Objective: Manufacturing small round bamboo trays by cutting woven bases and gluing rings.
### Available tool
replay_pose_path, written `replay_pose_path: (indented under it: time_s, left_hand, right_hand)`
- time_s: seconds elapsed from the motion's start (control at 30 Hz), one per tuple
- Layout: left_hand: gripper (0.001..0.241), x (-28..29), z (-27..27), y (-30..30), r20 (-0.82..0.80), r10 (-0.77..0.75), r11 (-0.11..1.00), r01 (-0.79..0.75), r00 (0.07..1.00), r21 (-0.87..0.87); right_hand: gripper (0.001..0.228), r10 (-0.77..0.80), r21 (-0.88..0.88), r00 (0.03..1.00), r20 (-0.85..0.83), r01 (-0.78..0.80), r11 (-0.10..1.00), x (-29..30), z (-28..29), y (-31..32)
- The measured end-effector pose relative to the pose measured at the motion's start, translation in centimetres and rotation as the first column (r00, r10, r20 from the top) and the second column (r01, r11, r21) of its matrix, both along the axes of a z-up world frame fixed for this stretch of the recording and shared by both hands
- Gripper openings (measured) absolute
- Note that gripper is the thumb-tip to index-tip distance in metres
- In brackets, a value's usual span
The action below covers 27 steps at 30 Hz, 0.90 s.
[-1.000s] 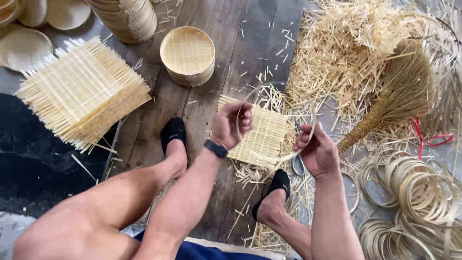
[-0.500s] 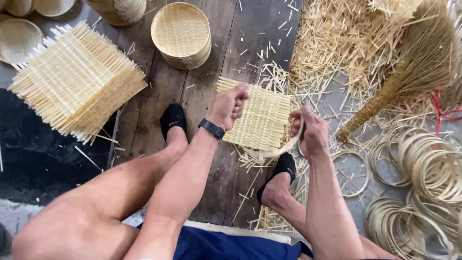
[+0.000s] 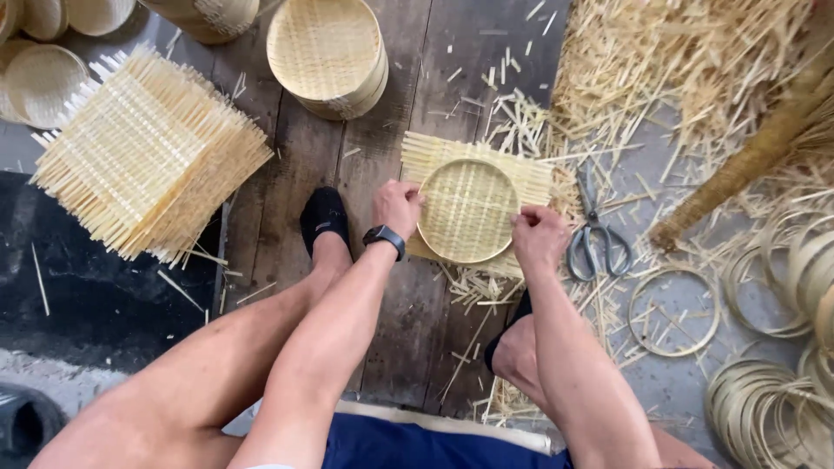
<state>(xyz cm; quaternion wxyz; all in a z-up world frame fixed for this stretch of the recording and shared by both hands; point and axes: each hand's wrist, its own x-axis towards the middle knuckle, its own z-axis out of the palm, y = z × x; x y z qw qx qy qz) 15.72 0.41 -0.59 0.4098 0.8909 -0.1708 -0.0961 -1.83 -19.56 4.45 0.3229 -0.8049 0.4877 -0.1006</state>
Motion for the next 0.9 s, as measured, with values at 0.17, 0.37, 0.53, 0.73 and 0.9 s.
replay_pose_path:
  time_s: [0.17, 0.37, 0.53, 0.73, 0.9]
  left_hand:
    - [0.012, -0.3, 2.5, 0.2, -0.227, 0.005, 0.997, 0.012, 0.974, 0.074]
    - [0.011, -0.2, 0.9, 0.3, -0.184, 0.034, 0.998, -0.022, 0.982, 0.064]
    - [0.014, -0.3, -0.9, 0.5, -0.206, 0.042, 0.999, -0.034, 0.978, 0.04]
    - [0.019, 0.9, -1.7, 0.8, -0.163, -0.06, 0.998, 0.063, 0.985, 0.015]
    - [0.02, 2.3, -1.9, 0.2, -0.374, 0.0, 1.0, -0.008, 0.927, -0.021]
  right_hand:
    - [0.017, 0.002, -0.02, 0.999, 0.048, -0.001, 1.0, -1.2, -0.4, 0.0]
    - [0.019, -0.104, 0.074, 0.994, 0.026, 0.102, 0.992, -1.2, 0.5, 0.2]
    - [0.016, -0.107, 0.109, 0.994, -0.034, 0.11, 0.988, -1.4, -0.4, 0.0]
    - [0.016, -0.018, 0.035, 1.0, 0.013, 0.017, 0.999, -1.2, -1.4, -1.0]
    - [0.02, -0.026, 0.121, 0.999, 0.039, 0.021, 0.992, -0.8, -0.1, -1.2]
